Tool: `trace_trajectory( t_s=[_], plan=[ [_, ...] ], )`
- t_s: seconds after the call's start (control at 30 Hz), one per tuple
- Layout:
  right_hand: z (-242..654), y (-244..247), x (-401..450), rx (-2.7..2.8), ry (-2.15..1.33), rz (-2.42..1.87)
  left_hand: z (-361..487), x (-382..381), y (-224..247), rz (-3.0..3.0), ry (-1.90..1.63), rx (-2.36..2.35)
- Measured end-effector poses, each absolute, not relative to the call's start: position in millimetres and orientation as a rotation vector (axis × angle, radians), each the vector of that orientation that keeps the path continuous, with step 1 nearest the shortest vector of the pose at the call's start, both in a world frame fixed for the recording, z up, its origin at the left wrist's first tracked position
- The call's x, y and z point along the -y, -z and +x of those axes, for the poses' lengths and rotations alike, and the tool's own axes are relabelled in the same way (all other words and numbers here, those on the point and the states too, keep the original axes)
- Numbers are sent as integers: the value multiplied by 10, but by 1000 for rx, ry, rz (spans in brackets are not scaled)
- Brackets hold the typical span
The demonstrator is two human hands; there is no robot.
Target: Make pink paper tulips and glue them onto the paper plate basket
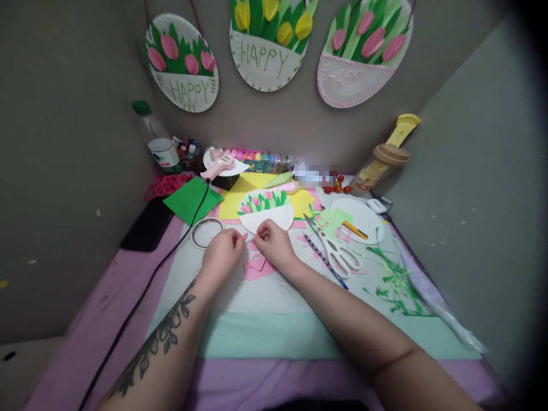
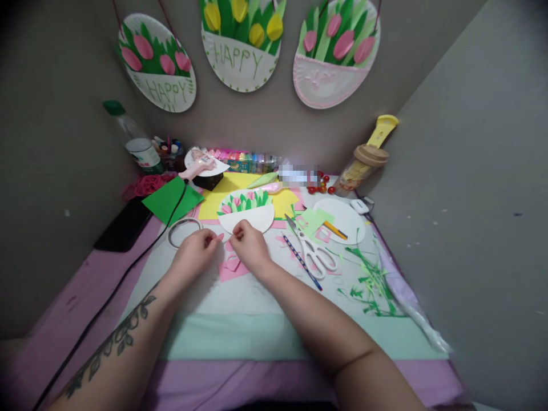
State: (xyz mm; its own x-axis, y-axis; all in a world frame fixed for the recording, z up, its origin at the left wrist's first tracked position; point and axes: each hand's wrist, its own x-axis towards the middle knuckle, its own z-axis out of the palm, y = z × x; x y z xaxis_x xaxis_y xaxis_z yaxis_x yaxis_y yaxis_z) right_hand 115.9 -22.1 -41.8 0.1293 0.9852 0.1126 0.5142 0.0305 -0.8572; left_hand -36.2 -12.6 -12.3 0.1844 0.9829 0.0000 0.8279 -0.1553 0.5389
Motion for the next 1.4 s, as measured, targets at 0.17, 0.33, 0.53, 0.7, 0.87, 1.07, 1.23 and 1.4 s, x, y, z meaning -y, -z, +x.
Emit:
trace_trajectory(
  t_s=[0.17,0.33,0.53,0.7,0.87,1.07,1.23,1.4],
  plan=[
    [1127,407,221,1701,-504,-1677,-368,84,148,1793,-583,-1533],
    [1208,356,231,1534,-823,-1405,-356,113,63,1711,-609,-1389],
    [1242,290,266,1376,-1139,-1202,-326,160,0,1690,-633,-1303],
    [1227,235,312,1320,-1164,-1178,-286,168,-45,1567,-679,-1256],
    [1284,149,366,1459,-1166,-1166,-316,176,-81,1415,-688,-1227],
    [1379,132,334,1534,-1105,-1126,-319,194,-108,1283,-641,-1173],
    [1404,138,306,1529,-1106,-1079,-291,211,-126,1275,-648,-1170],
    [1424,112,306,1557,-1022,-1034,-291,216,-131,1234,-671,-1136]
  ],
)
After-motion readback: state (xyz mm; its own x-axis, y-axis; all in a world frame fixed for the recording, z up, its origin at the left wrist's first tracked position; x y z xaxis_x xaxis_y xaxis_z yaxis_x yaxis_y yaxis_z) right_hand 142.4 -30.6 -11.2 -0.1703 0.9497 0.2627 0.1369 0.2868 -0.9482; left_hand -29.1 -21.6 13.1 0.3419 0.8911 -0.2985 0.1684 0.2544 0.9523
